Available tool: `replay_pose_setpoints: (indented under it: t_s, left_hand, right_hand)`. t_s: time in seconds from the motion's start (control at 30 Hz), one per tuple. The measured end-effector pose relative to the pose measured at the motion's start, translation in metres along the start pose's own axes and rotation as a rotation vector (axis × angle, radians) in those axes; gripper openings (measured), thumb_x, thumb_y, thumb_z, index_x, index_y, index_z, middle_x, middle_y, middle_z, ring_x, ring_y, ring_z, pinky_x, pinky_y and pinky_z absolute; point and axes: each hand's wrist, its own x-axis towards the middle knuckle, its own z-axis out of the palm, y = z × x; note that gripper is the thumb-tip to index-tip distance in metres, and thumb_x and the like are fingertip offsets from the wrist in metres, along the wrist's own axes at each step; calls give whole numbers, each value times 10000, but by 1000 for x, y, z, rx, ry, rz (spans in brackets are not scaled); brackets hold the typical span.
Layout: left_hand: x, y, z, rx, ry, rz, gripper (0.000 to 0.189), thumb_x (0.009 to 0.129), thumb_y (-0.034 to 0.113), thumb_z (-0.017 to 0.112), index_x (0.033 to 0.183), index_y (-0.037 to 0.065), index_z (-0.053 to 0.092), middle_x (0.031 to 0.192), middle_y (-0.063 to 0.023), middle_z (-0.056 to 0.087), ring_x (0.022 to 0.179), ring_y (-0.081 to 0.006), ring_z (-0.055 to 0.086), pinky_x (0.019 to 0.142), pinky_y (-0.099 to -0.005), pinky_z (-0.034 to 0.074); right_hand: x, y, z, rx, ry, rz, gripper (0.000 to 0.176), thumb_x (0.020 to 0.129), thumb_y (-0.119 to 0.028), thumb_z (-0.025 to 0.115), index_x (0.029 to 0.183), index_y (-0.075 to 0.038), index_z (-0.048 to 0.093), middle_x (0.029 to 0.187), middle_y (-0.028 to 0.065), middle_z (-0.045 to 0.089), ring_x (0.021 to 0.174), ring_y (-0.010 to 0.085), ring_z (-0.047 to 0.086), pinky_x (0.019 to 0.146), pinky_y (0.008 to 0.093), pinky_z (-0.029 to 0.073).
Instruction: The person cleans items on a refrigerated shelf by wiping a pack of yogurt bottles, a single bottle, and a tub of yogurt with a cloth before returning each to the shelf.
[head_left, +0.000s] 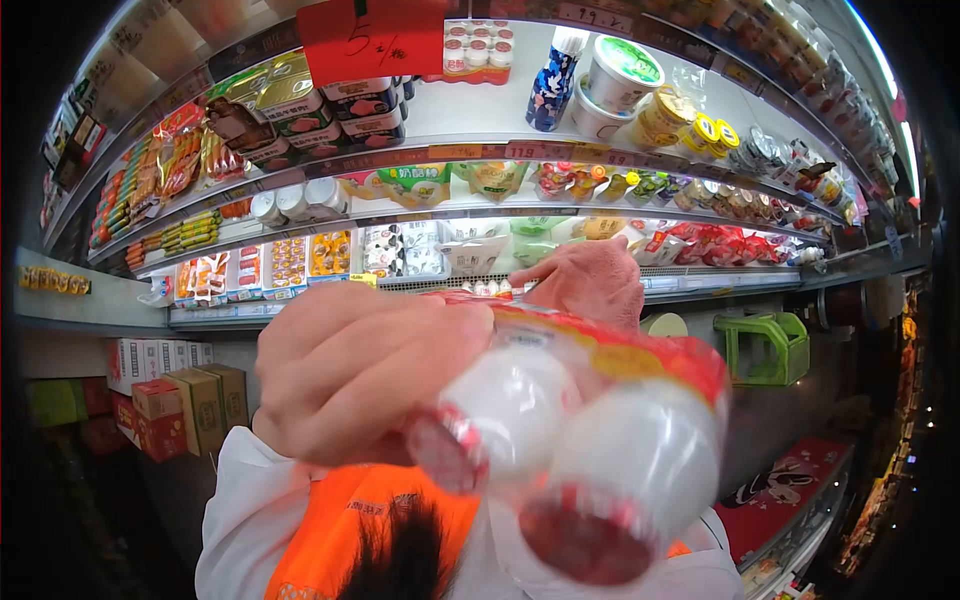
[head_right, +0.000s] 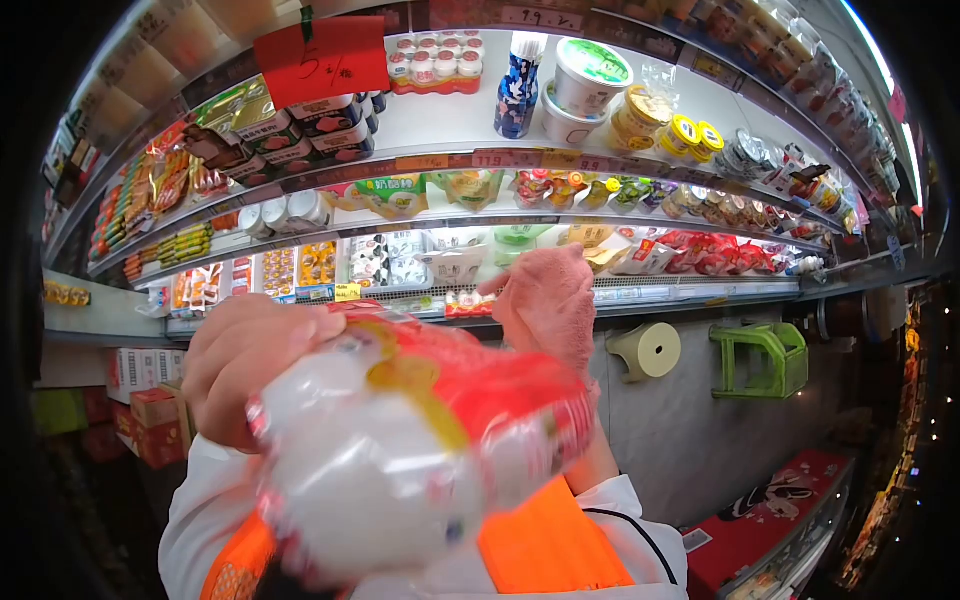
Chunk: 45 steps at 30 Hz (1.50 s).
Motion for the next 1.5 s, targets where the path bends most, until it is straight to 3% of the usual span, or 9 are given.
replay_pose_setpoints:
  t_s: [0.4, 0.5, 0.63, 0.8, 0.97, 1.07, 1.33, 1.43, 1.5]
  left_hand:
    - [-111, -54, 90, 131, -496, -206, 387, 633, 298, 772, 937, 113, 620, 750, -9, 623, 623, -206, 602, 543, -331, 447]
    - [-130, -53, 94, 199, -571, -247, 376, 625, 296, 768, 937, 134, 636, 793, 9, 654, 663, -189, 614, 576, -320, 448]
    - [-136, -47, 91, 294, -572, -212, 365, 626, 298, 747, 941, 146, 640, 778, 24, 644, 650, -171, 593, 596, -313, 429]
    - [-145, -48, 88, 307, -465, -249, 329, 632, 280, 732, 925, 158, 647, 767, 42, 640, 649, -159, 580, 598, -308, 415]
    - [-151, -48, 90, 326, -501, -263, 328, 633, 297, 738, 921, 165, 654, 785, 48, 651, 656, -152, 572, 595, -303, 405]
    - [-155, -51, 89, 303, -478, -285, 352, 624, 324, 751, 923, 166, 654, 799, 50, 654, 654, -149, 572, 597, -301, 405]
    - [-154, -54, 97, 297, -491, -255, 384, 607, 329, 759, 911, 134, 630, 770, 51, 627, 651, -145, 570, 606, -295, 401]
    - [-155, -51, 96, 313, -473, -250, 362, 598, 318, 759, 877, 136, 618, 743, 52, 599, 644, -149, 563, 604, -297, 400]
    - [-157, -49, 95, 314, -444, -265, 344, 593, 301, 754, 862, 139, 613, 729, 51, 584, 639, -151, 558, 603, -299, 401]
  right_hand:
    - [-8, 3, 35, -623, 40, -350, 223, 748, -133, 619, 969, -108, 610, 901, 57, 544, 823, 268, 519, 682, 343, 476]
    - [-3, -17, 42, -1077, -254, -581, 257, 743, -155, 626, 997, -117, 627, 930, 56, 558, 835, 276, 532, 688, 358, 485]
    - [3, -23, 34, -395, -512, -434, 378, 657, -55, 683, 1027, -98, 620, 1025, 30, 586, 935, 244, 513, 849, 305, 408]
    - [-6, -37, 52, -1125, -613, -453, 334, 682, -83, 699, 1000, -65, 600, 1025, 38, 580, 922, 235, 529, 832, 298, 425]
    - [-11, 6, 52, -141, -309, -143, 245, 709, -102, 635, 953, -100, 607, 956, 78, 575, 894, 247, 549, 721, 363, 466]
    - [-6, 1, 55, -768, -339, -451, 229, 744, -164, 622, 967, -123, 588, 905, 69, 540, 872, 240, 532, 676, 370, 457]
    - [-11, -22, 72, -1691, -319, -525, 250, 729, -173, 610, 977, -191, 634, 825, 85, 516, 836, 306, 498, 657, 401, 442]
    - [-7, -24, 71, -1474, -476, -408, 172, 776, -220, 587, 936, -155, 589, 882, 63, 532, 882, 288, 505, 626, 401, 443]
    - [-9, -16, 64, -943, -473, -300, 185, 742, -189, 596, 924, -153, 595, 883, 53, 533, 896, 283, 499, 626, 411, 434]
